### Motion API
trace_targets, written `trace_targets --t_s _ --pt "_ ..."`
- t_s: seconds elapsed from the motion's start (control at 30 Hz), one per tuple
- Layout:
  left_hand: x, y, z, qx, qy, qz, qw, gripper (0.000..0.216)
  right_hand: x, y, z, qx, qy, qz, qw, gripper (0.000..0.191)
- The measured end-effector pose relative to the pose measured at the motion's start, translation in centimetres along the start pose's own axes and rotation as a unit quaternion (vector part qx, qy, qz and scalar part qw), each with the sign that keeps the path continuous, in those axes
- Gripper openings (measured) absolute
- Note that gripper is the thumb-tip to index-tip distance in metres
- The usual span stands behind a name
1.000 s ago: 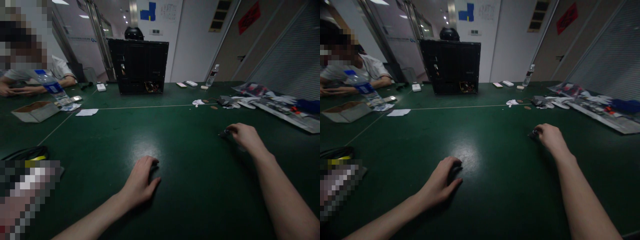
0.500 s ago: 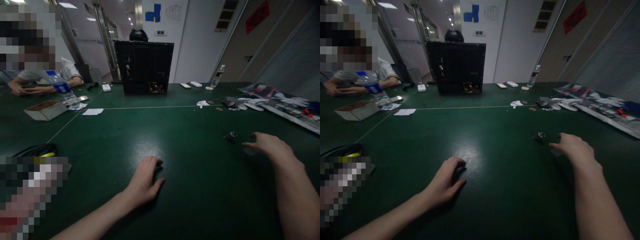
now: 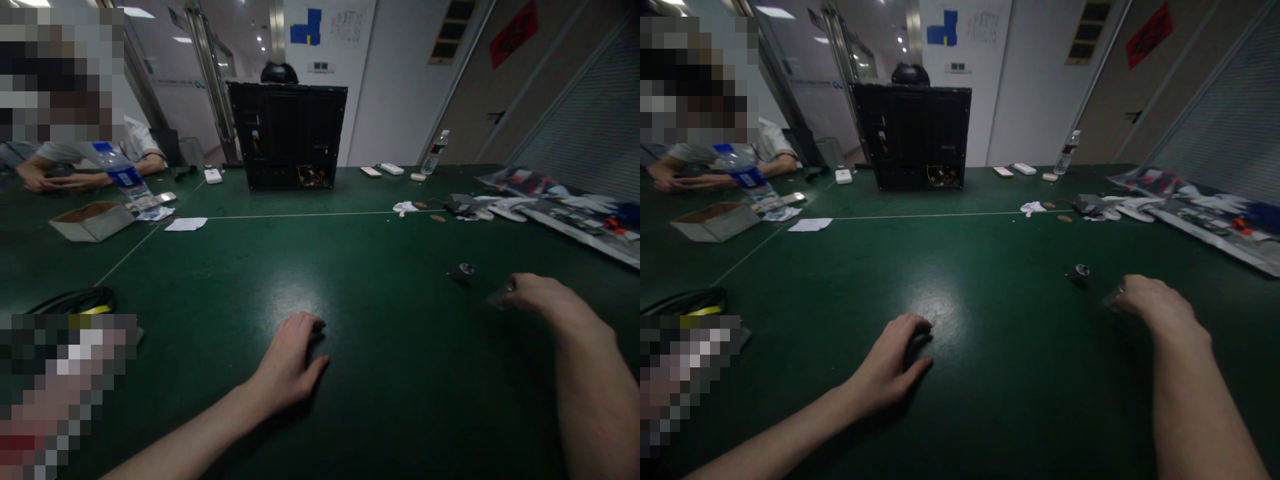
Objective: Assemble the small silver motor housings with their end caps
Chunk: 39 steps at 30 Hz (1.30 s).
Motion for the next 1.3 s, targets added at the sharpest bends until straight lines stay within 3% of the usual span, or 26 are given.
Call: trace_targets --t_s 0.1,0.23,0.33,0.6,0.7,0.77,0.87,1.0,1.17,1.3 --pt "0.0 0.0 0.0 0.000 -0.003 0.000 1.000 0.035 -0.1 -0.4 0.7 -0.082 -0.047 0.011 0.995 0.022" --pt "0.0 0.0 0.0 0.005 0.000 0.000 1.000 0.036 -1.3 1.7 2.8 -0.102 -0.098 0.042 0.989 0.025" --pt "0.1 0.0 0.0 0.003 0.000 -0.006 1.000 0.035 -2.6 4.5 4.7 -0.056 -0.120 0.065 0.989 0.031" --pt "-0.2 -0.3 0.1 0.001 0.000 0.002 1.000 0.037 -8.5 10.6 8.4 0.131 -0.071 0.064 0.987 0.063" --pt "-0.3 -0.3 0.0 0.010 -0.003 0.000 1.000 0.036 -12.5 11.4 9.9 0.177 0.002 0.004 0.984 0.062" --pt "-0.3 -0.2 0.0 0.014 -0.006 0.002 1.000 0.036 -16.2 11.3 11.5 0.187 0.100 -0.067 0.975 0.056" --pt "-0.4 -0.2 0.0 0.013 -0.008 0.005 1.000 0.036 -22.5 10.0 15.0 0.121 0.281 -0.187 0.933 0.045" --pt "-0.5 -0.3 0.0 0.017 -0.003 0.015 1.000 0.038 -28.7 7.7 21.0 0.006 0.440 -0.227 0.869 0.031" --pt "-0.5 -0.2 0.2 0.036 -0.010 0.028 0.999 0.045 -32.2 5.2 26.6 -0.101 0.566 -0.219 0.788 0.025" --pt "-0.5 -0.3 0.2 0.034 -0.018 0.026 0.999 0.049 -32.7 4.2 27.5 -0.123 0.577 -0.240 0.771 0.029"
Point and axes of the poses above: each hand's wrist, its own z-axis away from the middle knuckle, its own y-axis out of the back of the hand, x = y × z, the point moved 9 cm from there along -z, towards the middle knuckle, and after that the axes turned 2 degrees about -x, right-handed, at the moved point
